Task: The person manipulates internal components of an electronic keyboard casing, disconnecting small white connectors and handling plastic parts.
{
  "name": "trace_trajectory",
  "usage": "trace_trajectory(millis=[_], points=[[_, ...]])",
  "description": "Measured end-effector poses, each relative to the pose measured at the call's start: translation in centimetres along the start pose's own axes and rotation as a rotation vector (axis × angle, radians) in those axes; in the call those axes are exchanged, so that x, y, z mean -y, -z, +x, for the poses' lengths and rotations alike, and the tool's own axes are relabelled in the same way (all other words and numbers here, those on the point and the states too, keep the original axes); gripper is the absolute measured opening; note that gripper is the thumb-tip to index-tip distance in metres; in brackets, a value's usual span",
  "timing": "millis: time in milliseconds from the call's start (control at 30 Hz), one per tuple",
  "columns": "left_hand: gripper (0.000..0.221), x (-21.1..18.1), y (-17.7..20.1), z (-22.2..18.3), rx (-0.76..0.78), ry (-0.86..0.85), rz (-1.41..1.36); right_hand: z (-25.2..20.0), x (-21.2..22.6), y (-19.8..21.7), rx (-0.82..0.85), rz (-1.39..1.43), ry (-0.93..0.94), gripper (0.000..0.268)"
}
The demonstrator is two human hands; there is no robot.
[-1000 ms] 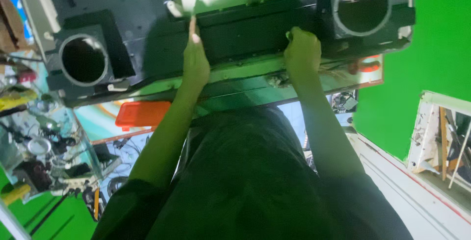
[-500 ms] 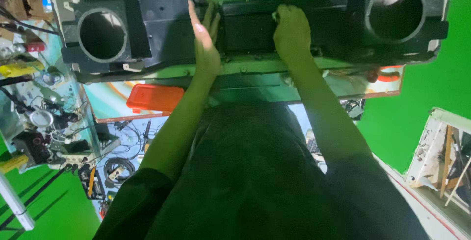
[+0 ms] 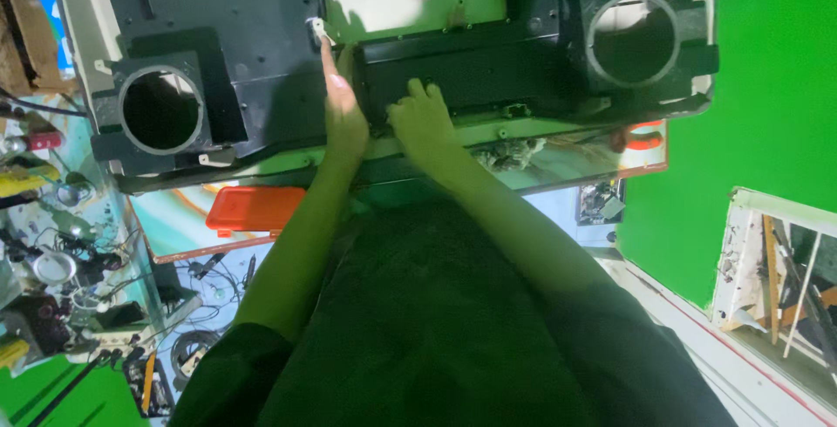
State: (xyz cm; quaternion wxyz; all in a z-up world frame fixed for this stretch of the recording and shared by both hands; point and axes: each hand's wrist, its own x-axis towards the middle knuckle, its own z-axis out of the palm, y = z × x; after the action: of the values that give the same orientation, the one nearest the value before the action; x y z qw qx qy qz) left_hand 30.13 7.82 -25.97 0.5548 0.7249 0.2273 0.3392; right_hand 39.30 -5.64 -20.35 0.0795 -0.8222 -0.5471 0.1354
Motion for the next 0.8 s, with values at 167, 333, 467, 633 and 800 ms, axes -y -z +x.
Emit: trace_trajectory(millis=[167,333,467,633,800], points=[[0.064,-1.3,0.1,0.6,0.135,0.417,0.161,-0.2,-0.7,3.1,-0.028,0.327,-0.062,0.019],[0.060,-5.0,-0.1,0.4,0.254,0.226,0.444,-3.7,-2.3,7.1,-0.248,0.637,-0.165,0.026],[0.058,-6.6,-0.6,0.0,0.246,0.033,0.443,-6.0,-7.9,10.3,-0.413,0.543,-0.273,0.013],[0.057,-8.9,-1.9,-0.7,0.222,-0.030,0.515,-7.8,-14.9,12.7,-0.736,0.284,-0.266,0.022],[0.053,-9.8,-5.2,-1.1,0.324,-0.035,0.516,-6.7,-18.3,11.2,-0.613,0.098,-0.353,0.022]])
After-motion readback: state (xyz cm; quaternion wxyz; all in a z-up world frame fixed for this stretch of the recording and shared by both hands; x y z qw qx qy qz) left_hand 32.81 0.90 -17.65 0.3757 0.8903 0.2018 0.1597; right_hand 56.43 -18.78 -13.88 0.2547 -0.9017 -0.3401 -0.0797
